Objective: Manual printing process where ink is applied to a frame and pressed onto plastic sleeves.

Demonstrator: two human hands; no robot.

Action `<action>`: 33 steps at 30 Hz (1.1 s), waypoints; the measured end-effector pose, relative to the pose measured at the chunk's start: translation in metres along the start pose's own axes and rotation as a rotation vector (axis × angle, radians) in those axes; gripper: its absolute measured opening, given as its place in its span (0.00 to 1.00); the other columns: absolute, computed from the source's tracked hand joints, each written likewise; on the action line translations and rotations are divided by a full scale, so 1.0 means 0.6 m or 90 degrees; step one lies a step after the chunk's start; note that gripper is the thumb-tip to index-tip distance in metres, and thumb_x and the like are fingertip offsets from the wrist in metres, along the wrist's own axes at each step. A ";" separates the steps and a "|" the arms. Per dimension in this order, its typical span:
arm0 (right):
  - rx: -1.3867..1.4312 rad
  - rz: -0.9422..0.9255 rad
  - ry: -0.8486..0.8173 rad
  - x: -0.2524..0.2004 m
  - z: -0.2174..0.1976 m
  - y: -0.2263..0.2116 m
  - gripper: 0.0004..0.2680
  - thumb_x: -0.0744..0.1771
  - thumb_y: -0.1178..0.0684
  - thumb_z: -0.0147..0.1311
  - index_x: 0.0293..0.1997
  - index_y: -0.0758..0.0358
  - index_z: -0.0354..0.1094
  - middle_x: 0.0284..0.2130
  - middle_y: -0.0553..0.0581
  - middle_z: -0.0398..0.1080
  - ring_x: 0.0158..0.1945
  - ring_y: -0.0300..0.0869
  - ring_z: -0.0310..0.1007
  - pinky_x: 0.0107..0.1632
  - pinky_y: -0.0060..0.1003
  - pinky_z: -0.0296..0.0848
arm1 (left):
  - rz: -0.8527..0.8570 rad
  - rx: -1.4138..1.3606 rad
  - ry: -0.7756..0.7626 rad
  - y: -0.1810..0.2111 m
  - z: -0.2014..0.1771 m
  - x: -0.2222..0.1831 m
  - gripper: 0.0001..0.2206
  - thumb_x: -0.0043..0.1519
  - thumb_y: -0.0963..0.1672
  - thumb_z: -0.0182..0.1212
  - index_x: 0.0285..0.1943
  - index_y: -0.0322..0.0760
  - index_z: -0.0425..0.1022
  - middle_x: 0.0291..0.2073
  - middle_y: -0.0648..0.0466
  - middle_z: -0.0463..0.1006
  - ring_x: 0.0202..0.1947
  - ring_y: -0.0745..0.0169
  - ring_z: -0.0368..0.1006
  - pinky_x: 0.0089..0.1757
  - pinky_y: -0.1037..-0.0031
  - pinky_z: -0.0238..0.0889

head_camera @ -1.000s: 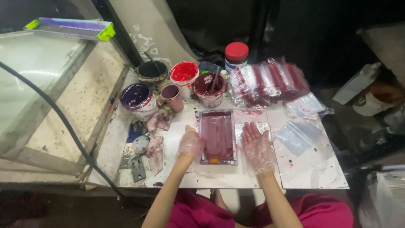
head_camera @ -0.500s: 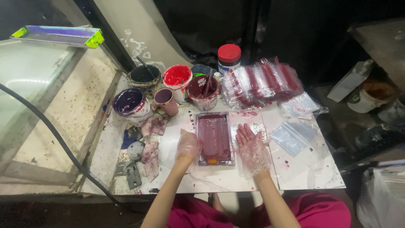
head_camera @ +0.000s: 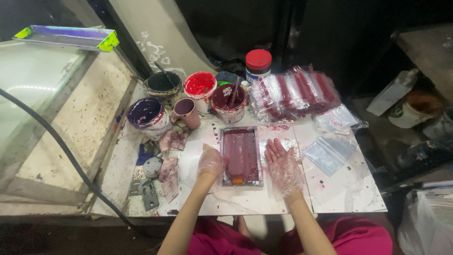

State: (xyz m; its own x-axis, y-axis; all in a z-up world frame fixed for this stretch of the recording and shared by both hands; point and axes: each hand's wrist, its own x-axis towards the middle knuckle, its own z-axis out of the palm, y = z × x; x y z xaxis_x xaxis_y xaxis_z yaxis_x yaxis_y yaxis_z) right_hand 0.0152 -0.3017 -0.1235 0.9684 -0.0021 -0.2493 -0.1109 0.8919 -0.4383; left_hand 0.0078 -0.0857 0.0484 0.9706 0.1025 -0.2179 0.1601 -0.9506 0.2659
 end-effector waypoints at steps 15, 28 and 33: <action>-1.094 -0.131 -0.123 -0.159 0.169 -0.007 0.20 0.58 0.29 0.66 0.52 0.34 0.77 0.42 0.43 0.80 0.48 0.34 0.81 0.51 0.28 0.80 | 0.236 0.203 -0.117 -0.053 -0.033 -0.043 0.54 0.46 0.64 0.68 0.78 0.36 0.53 0.75 0.48 0.59 0.76 0.48 0.50 0.67 0.57 0.53; -1.314 -0.019 -0.303 -0.099 0.200 0.017 0.09 0.66 0.42 0.54 0.29 0.48 0.77 0.31 0.51 0.76 0.44 0.44 0.75 0.50 0.40 0.72 | 0.254 0.287 0.068 -0.004 -0.060 -0.106 0.16 0.58 0.46 0.61 0.52 0.33 0.80 0.48 0.51 0.84 0.60 0.51 0.74 0.58 0.55 0.60; -1.415 0.048 -0.430 -0.006 0.168 0.020 0.05 0.65 0.42 0.57 0.38 0.40 0.77 0.43 0.47 0.78 0.54 0.46 0.75 0.56 0.39 0.75 | 0.258 0.280 0.077 -0.002 -0.063 -0.103 0.15 0.58 0.44 0.59 0.51 0.31 0.78 0.48 0.48 0.83 0.59 0.49 0.74 0.57 0.51 0.61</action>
State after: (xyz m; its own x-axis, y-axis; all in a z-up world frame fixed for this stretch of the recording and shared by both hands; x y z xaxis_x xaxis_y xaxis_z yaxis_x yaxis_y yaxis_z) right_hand 0.0329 -0.2454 -0.0406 0.8105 0.5085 -0.2908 0.3311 -0.8072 -0.4887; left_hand -0.0454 -0.0799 0.0968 0.9565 -0.2842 -0.0658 -0.2902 -0.9502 -0.1138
